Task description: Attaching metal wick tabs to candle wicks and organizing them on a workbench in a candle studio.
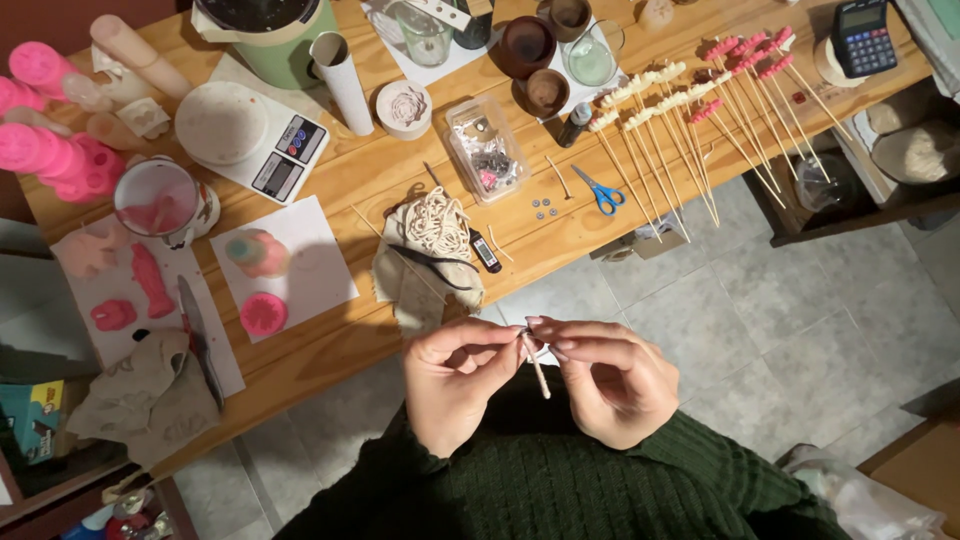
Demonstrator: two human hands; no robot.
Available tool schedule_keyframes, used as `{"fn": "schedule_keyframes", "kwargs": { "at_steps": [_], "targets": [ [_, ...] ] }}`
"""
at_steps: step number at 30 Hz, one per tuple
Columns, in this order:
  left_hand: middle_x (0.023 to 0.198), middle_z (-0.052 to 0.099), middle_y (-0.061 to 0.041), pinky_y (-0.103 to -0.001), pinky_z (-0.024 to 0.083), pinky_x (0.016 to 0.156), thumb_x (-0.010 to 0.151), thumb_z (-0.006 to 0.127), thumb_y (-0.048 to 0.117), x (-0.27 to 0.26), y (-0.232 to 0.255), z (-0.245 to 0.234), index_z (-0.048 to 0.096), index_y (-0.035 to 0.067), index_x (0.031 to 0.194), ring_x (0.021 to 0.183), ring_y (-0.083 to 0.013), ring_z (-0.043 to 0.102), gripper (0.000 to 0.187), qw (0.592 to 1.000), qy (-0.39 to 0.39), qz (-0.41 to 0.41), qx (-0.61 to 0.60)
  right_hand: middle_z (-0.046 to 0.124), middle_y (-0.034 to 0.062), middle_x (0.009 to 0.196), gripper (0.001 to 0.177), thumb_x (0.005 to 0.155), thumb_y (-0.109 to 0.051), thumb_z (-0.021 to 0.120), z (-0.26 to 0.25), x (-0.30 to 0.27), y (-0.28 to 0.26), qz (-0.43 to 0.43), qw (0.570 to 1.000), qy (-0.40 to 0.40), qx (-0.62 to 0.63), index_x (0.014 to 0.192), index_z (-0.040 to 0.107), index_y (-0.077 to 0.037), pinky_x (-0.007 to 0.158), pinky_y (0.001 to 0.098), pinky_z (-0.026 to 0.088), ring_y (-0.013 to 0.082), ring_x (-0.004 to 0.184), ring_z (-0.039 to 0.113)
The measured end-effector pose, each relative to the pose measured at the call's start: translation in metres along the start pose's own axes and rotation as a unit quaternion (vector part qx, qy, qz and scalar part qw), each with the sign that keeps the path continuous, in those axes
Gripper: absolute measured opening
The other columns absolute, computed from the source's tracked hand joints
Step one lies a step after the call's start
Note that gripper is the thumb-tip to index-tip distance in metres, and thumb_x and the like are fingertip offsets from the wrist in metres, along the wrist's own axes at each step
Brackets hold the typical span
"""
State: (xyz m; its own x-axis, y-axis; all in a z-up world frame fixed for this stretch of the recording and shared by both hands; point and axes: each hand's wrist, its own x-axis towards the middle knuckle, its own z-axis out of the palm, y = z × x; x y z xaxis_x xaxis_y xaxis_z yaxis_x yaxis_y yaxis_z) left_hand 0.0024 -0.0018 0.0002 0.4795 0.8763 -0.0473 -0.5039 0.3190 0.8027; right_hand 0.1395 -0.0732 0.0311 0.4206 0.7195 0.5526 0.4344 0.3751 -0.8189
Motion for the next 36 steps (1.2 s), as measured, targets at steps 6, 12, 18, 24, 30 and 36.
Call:
{"fn": "schedule_keyframes", "kwargs": {
  "at_steps": [6, 12, 18, 24, 30, 36],
  "targets": [
    [0.100, 0.074, -0.015, -0.027, 0.063, 0.085, 0.086, 0.071, -0.019, 0.001, 0.002, 0.000, 0.073, -0.008, 0.100, 0.091, -0.0202, 0.074, 0.018, 1.000, -0.021, 0.006, -0.022, 0.073, 0.0171, 0.096, 0.015, 0.087, 0.010, 0.071, 0.001, 0.006, -0.003, -0.033, 0.999, -0.013, -0.039, 0.095, 0.061, 0.002, 0.083, 0.0358, 0.070, 0.0345, 0.098, 0.080],
    [0.100, 0.075, -0.014, -0.022, 0.060, 0.078, 0.085, 0.074, -0.017, -0.001, 0.001, 0.002, 0.074, -0.007, 0.100, 0.086, -0.0151, 0.071, 0.017, 1.000, -0.008, 0.011, 0.012, 0.073, 0.0193, 0.095, 0.013, 0.084, 0.009, 0.070, -0.001, 0.005, 0.004, -0.069, 0.996, -0.034, -0.050, 0.093, 0.062, 0.004, 0.083, 0.0387, 0.070, 0.0371, 0.098, 0.079],
    [0.096, 0.075, -0.010, -0.018, 0.053, 0.067, 0.086, 0.073, -0.016, -0.001, 0.001, 0.001, 0.076, -0.006, 0.103, 0.076, -0.0085, 0.065, 0.019, 0.999, 0.001, 0.010, 0.037, 0.073, 0.0191, 0.096, 0.014, 0.084, 0.014, 0.067, -0.001, 0.008, 0.003, -0.081, 0.995, -0.042, -0.043, 0.093, 0.063, 0.004, 0.085, 0.0401, 0.070, 0.0382, 0.099, 0.079],
    [0.093, 0.074, -0.010, -0.017, 0.051, 0.065, 0.087, 0.072, -0.016, -0.003, -0.004, 0.000, 0.075, -0.006, 0.102, 0.073, -0.0069, 0.062, 0.019, 1.000, 0.018, 0.002, 0.020, 0.073, 0.0194, 0.096, 0.017, 0.082, 0.015, 0.068, 0.000, 0.006, 0.004, -0.073, 0.997, -0.034, -0.021, 0.094, 0.063, 0.004, 0.085, 0.0395, 0.071, 0.0381, 0.098, 0.080],
    [0.099, 0.076, -0.017, -0.029, 0.063, 0.084, 0.089, 0.071, -0.014, -0.001, 0.005, 0.000, 0.073, -0.007, 0.105, 0.090, -0.0227, 0.076, 0.018, 0.999, -0.033, -0.007, -0.019, 0.071, 0.0170, 0.103, 0.013, 0.094, 0.009, 0.065, 0.001, -0.003, 0.000, 0.015, 0.999, 0.014, 0.047, 0.102, 0.059, 0.001, 0.089, 0.0376, 0.071, 0.0335, 0.099, 0.079],
    [0.097, 0.075, -0.016, -0.030, 0.063, 0.085, 0.091, 0.071, -0.012, 0.001, 0.010, 0.001, 0.072, -0.006, 0.106, 0.090, -0.0218, 0.075, 0.017, 0.999, -0.047, 0.001, -0.014, 0.071, 0.0181, 0.102, 0.012, 0.093, 0.008, 0.066, 0.001, -0.004, 0.003, 0.006, 0.998, 0.006, 0.054, 0.101, 0.060, 0.001, 0.090, 0.0392, 0.071, 0.0343, 0.099, 0.079]
  ]
}}
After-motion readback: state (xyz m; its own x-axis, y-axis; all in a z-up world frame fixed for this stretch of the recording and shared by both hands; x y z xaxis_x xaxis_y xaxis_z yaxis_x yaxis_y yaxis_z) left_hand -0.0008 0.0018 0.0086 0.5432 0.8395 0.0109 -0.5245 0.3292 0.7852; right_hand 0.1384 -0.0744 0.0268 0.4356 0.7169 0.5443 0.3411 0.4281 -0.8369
